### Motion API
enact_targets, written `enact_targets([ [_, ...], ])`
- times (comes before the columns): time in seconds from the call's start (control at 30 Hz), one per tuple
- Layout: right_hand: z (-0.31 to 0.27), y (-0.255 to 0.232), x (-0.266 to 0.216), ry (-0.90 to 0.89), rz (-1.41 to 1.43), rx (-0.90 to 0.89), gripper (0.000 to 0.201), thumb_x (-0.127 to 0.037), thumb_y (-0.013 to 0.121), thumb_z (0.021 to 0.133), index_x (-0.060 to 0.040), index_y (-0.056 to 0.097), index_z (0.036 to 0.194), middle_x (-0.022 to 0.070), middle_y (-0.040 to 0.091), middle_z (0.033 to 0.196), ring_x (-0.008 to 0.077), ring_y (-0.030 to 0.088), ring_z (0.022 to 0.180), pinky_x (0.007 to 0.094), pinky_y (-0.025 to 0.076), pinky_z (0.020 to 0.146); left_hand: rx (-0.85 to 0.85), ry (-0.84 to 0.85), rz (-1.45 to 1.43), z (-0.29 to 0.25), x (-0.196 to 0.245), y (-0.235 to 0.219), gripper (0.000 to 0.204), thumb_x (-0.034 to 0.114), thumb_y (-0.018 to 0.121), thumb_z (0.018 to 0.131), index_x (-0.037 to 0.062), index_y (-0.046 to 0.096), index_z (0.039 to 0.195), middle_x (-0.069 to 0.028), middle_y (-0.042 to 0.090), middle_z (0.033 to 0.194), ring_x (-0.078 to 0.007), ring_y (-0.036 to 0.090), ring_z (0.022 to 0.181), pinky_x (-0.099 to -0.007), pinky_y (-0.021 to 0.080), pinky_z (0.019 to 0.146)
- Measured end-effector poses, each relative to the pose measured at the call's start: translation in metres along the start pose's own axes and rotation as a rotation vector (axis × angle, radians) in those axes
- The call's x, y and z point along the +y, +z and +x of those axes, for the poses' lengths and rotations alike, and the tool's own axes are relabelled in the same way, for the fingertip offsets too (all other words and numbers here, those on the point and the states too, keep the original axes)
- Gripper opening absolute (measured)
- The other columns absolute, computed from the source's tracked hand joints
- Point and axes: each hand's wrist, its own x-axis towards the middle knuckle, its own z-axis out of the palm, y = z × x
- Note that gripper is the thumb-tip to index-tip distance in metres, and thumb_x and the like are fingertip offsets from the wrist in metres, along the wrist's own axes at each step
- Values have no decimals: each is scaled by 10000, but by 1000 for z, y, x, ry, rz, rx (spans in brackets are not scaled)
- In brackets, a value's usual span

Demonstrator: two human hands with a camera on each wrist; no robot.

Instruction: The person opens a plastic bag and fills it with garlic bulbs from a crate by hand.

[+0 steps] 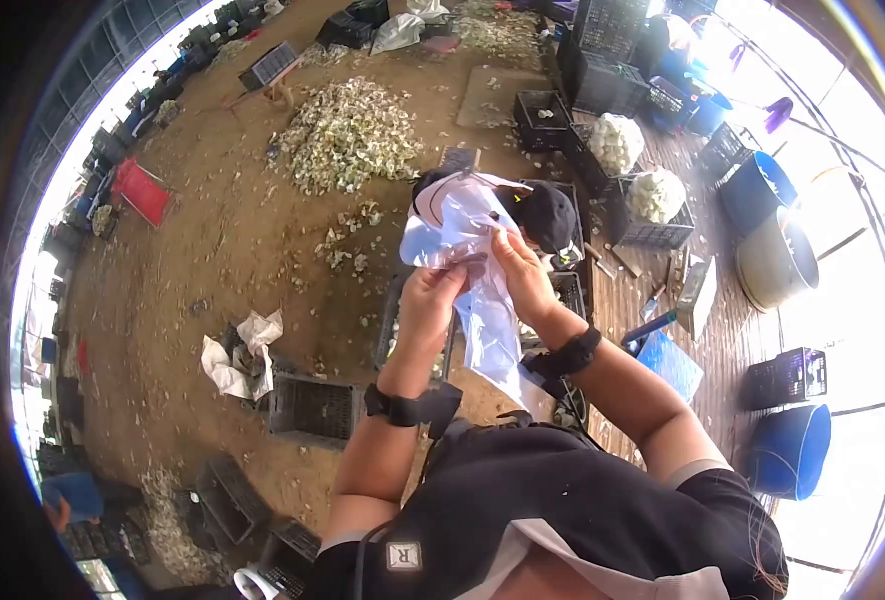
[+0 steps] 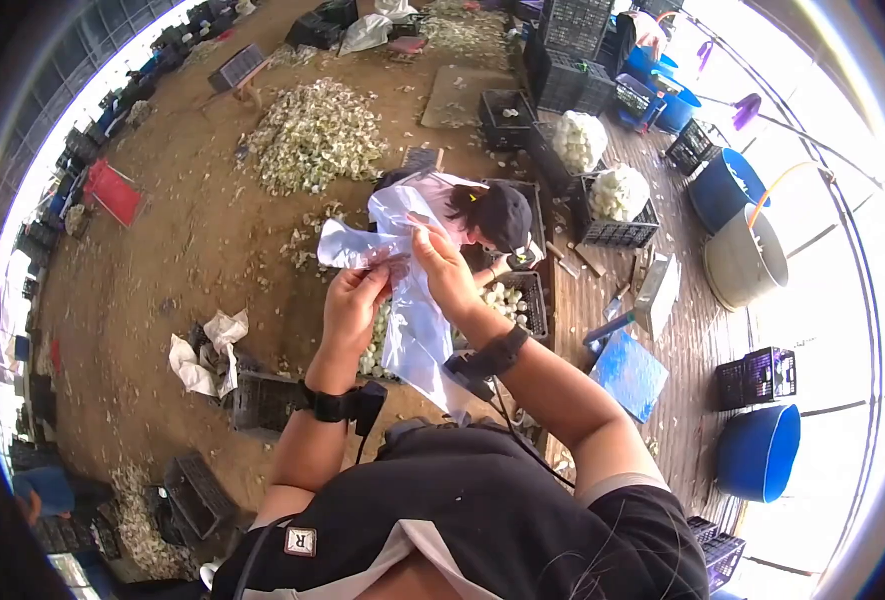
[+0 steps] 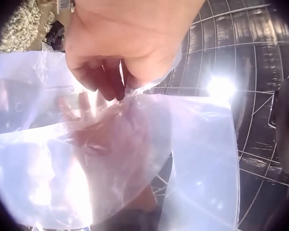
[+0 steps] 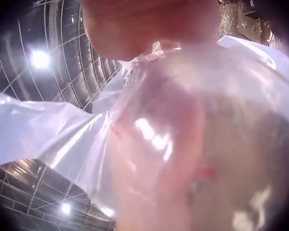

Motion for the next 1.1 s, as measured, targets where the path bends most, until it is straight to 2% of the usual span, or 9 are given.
enact_targets([
  [0.13,-2,-3,0,-33,-154,26,421,-278,400,1012,-16,460,1337,24,526,1210,106,450,1134,255,327,993,-34,-105,-59,1,-5,-5,258,29,538,889,-15,601,1135,-101,664,1022,-156,644,902,-262,507,795],
  [0.27,-3,-6,8,-57,-27,13,419,-275,402,1011,2,477,1316,59,508,1280,123,442,1172,269,327,1010,-53,-83,-82,3,-9,-2,209,18,556,875,-8,617,1073,-63,663,958,-119,643,857,-216,504,727],
  [0.5,-4,-14,10,-29,-135,111,439,-320,445,997,28,526,1251,57,561,1159,116,475,1090,266,366,958,-7,-170,41,5,-16,4,161,144,556,931,28,656,978,29,631,773,-6,480,575,-164,343,497],
  [0.6,0,-28,5,-67,-581,96,437,-318,504,974,22,532,1247,59,597,1059,128,525,991,268,419,876,39,-162,49,3,-6,13,158,166,567,929,34,653,938,38,620,760,-6,480,581,-169,347,506],
  [0.73,-12,-21,-19,-164,-1005,325,464,-402,724,806,15,585,954,86,595,832,137,549,736,287,460,653,72,-20,127,4,-15,9,145,175,606,908,34,641,896,26,621,768,-19,504,609,-169,380,543],
  [0.77,-14,-20,-24,-129,-970,256,489,-418,782,735,0,556,850,84,593,790,121,550,701,278,460,630,89,3,133,4,-17,11,147,177,617,902,31,638,897,21,622,773,-23,518,625,-171,396,562],
  [0.87,-27,-12,-32,-108,-829,-4,375,-284,800,742,-23,558,860,-23,530,672,60,481,641,241,415,557,87,5,231,6,-19,5,167,174,636,893,12,623,931,0,635,826,-53,575,724,-194,463,664],
  [1.0,-33,-17,-35,-39,-805,-61,258,-140,745,793,27,609,935,28,647,807,68,581,726,229,489,671,30,-34,344,3,-18,9,213,190,622,906,-3,609,997,-12,643,868,-61,577,775,-215,474,691],
  [1.1,-38,-20,-39,104,-612,-74,183,-103,695,823,32,637,931,53,661,796,86,611,724,235,497,660,-44,-140,141,-2,-18,8,225,225,652,890,25,612,985,9,627,844,-62,568,764,-201,461,703],
])
